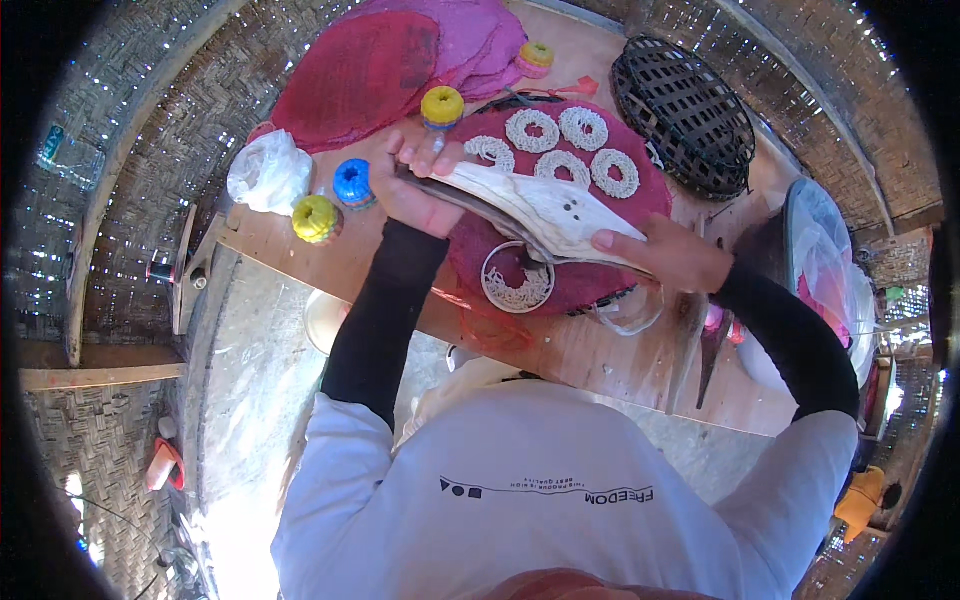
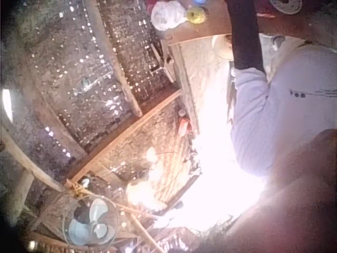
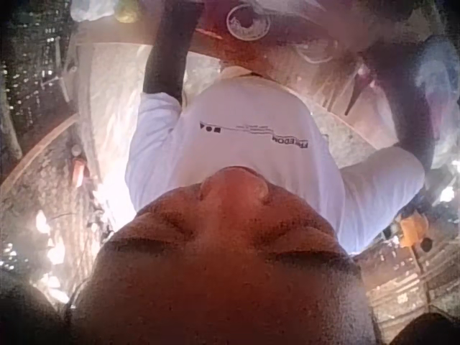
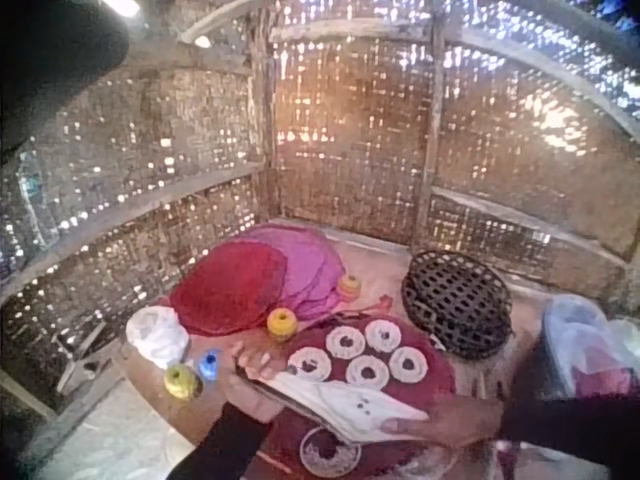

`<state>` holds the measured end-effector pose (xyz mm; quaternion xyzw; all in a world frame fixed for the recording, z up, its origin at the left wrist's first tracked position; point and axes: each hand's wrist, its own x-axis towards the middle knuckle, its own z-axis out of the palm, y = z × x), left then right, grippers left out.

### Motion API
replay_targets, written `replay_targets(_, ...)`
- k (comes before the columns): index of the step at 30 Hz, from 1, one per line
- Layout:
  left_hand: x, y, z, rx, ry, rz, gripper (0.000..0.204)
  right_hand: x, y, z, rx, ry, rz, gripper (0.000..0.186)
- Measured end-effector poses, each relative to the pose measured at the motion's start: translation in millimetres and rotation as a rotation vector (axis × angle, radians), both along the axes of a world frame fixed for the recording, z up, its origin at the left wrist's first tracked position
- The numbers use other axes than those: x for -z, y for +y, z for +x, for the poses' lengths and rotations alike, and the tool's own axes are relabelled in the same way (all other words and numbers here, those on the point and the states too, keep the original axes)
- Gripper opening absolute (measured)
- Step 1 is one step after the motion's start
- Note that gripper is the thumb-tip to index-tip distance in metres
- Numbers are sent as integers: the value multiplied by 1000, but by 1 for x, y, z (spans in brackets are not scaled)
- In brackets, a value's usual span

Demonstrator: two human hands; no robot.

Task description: The person applies paste to a wooden mold, arranges circular lace patterns onto a pink paper base, and presses them together with the mold.

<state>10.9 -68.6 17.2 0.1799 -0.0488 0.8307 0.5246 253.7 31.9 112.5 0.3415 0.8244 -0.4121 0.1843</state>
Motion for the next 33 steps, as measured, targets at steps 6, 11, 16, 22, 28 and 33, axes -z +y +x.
replay_targets(6, -6, -23, -25, 32, 86, 4, 22, 16, -16, -16, -12, 16, 49, 68)
replay_targets(11, 7, -35, -17, -16, 50, -88, 21, 2, -22, -13, -47, 8, -137, 68)
replay_targets(16, -22, -28, 16, -12, 29, -137, 21, -15, -11, 10, 47, -24, -162, 68)
replay_targets(22, -45, -28, 45, -376, 1484, -428, 43, -24, -18, 16, 143, 239, -238, 60)
replay_targets(28, -56, -43, 57, -553, 1225, -598, 27, 57, -43, -1, 78, 862, -313, 56)
replay_targets(33, -38, -53, 34, -977, 1288, -740, 18, 98, -87, -12, -15, 541, 732, 80)
